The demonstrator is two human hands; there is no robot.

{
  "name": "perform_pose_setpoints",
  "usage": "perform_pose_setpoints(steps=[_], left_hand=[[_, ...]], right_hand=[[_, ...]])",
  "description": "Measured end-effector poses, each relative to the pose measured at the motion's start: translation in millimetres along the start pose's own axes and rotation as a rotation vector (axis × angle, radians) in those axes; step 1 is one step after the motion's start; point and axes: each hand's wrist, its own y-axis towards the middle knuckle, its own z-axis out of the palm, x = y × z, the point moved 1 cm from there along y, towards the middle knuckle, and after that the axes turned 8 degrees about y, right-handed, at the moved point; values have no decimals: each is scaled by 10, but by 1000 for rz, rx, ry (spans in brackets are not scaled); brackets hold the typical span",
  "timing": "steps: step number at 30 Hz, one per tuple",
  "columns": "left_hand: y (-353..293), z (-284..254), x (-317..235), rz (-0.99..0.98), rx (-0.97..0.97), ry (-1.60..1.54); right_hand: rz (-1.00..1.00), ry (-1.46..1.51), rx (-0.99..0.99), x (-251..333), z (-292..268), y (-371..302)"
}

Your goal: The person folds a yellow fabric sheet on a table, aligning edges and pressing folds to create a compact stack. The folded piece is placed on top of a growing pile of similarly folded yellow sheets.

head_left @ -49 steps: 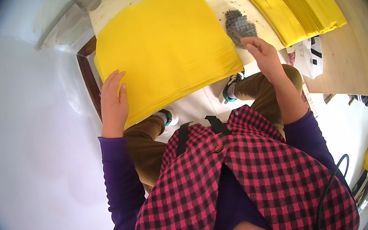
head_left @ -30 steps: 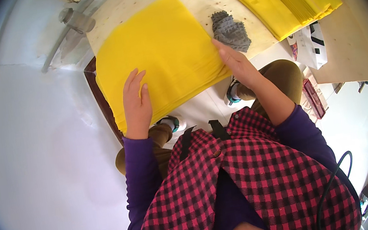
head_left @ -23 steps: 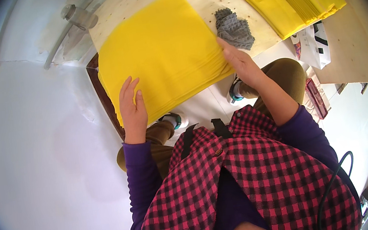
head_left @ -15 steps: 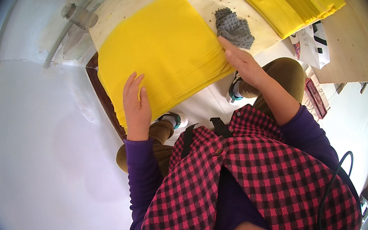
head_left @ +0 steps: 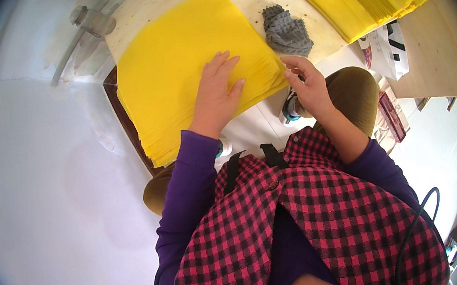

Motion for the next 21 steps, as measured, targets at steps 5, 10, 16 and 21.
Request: perform_pose_setpoints(steps=[5, 10, 16, 21], left_hand=[[78, 201, 9, 8, -11, 26], [71, 298, 90, -16, -31, -15], [50, 335, 123, -29, -32, -12], [48, 324, 134, -28, -21, -4]], right_hand=[[-267, -280, 41, 100, -1, -24], [-322, -425, 150, 123, 25, -12], [-276, -411, 161, 88, 7, -31], [-334, -399, 160, 74, 31, 15]])
